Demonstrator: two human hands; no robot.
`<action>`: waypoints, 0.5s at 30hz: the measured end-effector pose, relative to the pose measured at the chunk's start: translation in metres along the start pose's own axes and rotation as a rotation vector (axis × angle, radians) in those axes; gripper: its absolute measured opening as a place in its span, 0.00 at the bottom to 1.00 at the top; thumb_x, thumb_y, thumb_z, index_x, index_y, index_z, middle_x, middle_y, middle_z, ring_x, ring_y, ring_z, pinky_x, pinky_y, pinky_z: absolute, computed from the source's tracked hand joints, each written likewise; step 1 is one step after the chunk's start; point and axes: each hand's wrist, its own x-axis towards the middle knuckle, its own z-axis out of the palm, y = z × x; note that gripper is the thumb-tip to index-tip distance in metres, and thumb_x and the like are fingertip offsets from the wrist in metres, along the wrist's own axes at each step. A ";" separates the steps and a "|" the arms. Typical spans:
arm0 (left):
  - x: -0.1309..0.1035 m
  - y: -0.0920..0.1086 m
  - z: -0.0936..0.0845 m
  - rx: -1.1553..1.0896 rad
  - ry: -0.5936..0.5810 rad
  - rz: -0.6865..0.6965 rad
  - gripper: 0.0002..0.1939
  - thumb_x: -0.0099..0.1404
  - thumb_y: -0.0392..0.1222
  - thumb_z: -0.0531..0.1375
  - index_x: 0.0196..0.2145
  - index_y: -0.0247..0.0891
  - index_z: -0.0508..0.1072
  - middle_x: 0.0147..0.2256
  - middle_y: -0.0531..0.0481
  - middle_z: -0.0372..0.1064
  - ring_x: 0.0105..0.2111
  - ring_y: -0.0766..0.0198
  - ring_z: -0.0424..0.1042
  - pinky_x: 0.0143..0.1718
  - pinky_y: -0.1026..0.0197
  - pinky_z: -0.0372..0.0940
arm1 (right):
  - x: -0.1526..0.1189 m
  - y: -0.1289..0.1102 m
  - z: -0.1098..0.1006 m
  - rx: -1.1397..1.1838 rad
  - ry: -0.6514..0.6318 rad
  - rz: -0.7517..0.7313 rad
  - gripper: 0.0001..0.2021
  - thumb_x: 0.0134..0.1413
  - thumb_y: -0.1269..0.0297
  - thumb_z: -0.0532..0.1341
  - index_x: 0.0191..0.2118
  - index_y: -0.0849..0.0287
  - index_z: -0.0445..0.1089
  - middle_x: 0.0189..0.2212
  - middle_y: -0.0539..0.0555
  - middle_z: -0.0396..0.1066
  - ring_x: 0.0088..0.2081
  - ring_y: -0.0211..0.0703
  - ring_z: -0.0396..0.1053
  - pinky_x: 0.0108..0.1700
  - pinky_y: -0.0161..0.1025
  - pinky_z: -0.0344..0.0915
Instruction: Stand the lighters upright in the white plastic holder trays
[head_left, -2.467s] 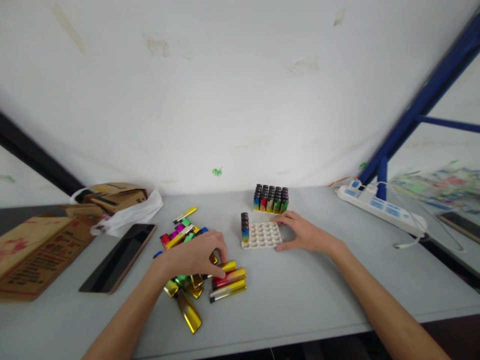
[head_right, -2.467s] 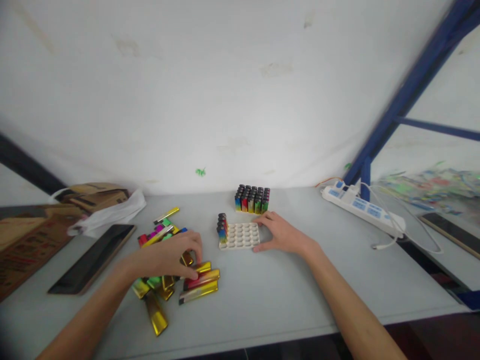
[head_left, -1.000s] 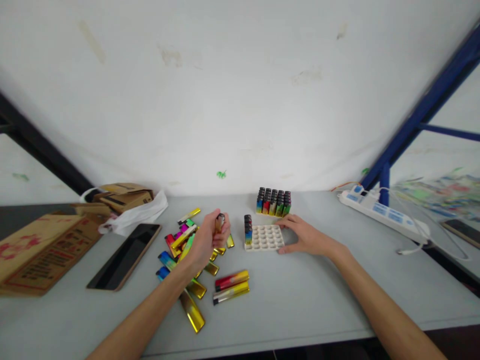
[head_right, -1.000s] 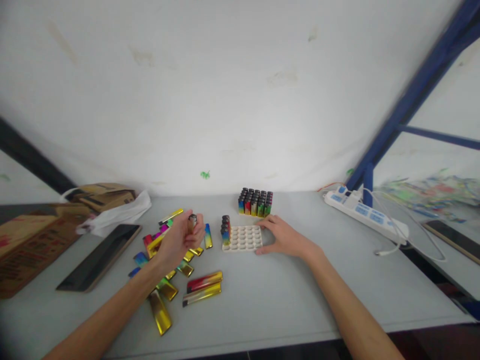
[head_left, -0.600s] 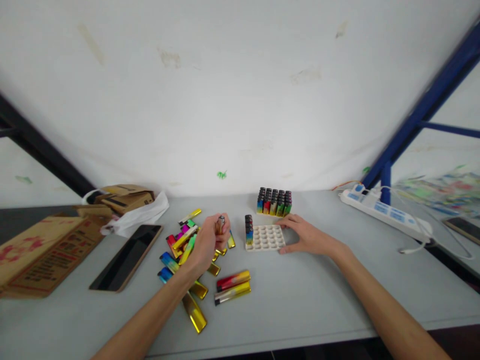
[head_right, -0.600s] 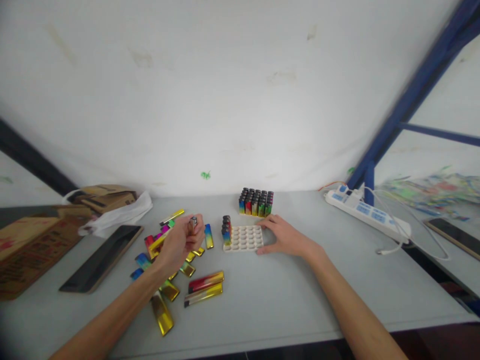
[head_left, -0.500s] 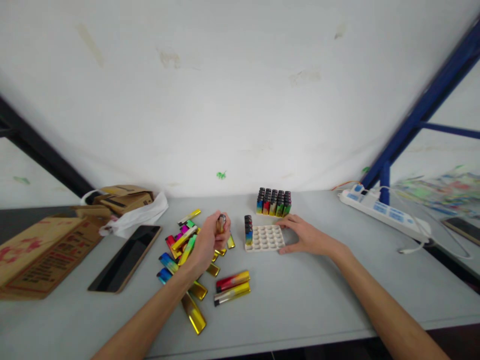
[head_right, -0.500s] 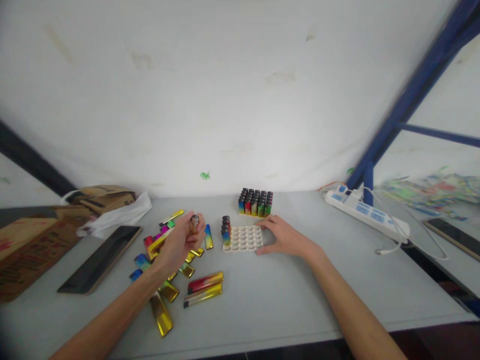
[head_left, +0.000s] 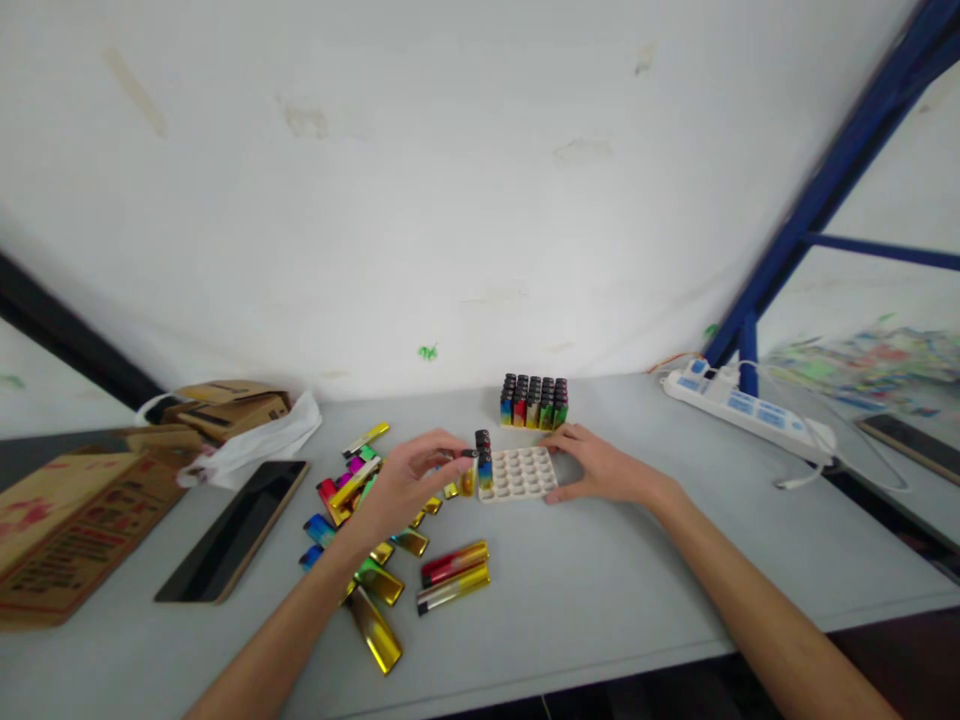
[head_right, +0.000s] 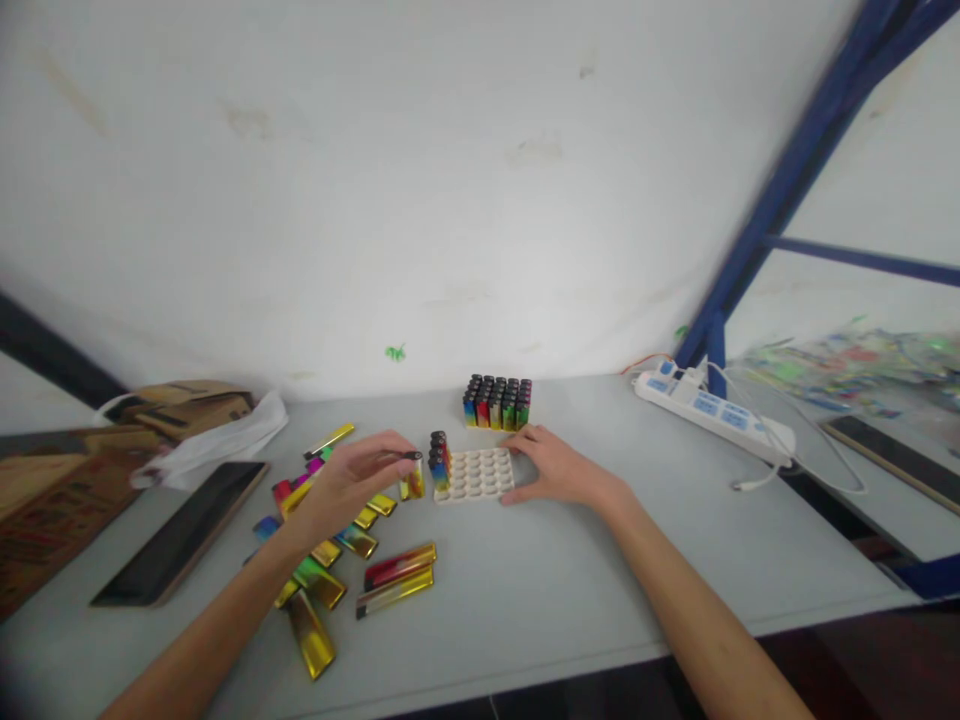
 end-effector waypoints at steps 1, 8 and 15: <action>0.000 -0.001 0.001 0.038 -0.010 -0.011 0.09 0.65 0.45 0.65 0.37 0.36 0.78 0.37 0.45 0.75 0.37 0.60 0.74 0.40 0.60 0.71 | 0.000 0.000 0.000 -0.001 -0.003 0.001 0.39 0.47 0.42 0.72 0.61 0.57 0.66 0.53 0.61 0.68 0.55 0.58 0.64 0.60 0.54 0.62; -0.003 0.005 0.009 0.385 -0.044 0.077 0.09 0.66 0.45 0.64 0.40 0.38 0.79 0.36 0.48 0.80 0.34 0.61 0.78 0.40 0.61 0.72 | 0.000 0.000 0.000 -0.011 0.000 0.003 0.39 0.47 0.42 0.72 0.61 0.57 0.66 0.52 0.61 0.67 0.55 0.57 0.64 0.60 0.53 0.63; -0.004 0.001 0.012 0.519 -0.100 0.116 0.08 0.67 0.45 0.63 0.43 0.42 0.76 0.39 0.51 0.81 0.36 0.61 0.79 0.45 0.59 0.71 | 0.000 0.001 0.001 -0.007 0.007 -0.005 0.39 0.47 0.42 0.72 0.61 0.58 0.66 0.53 0.62 0.68 0.55 0.58 0.64 0.60 0.53 0.63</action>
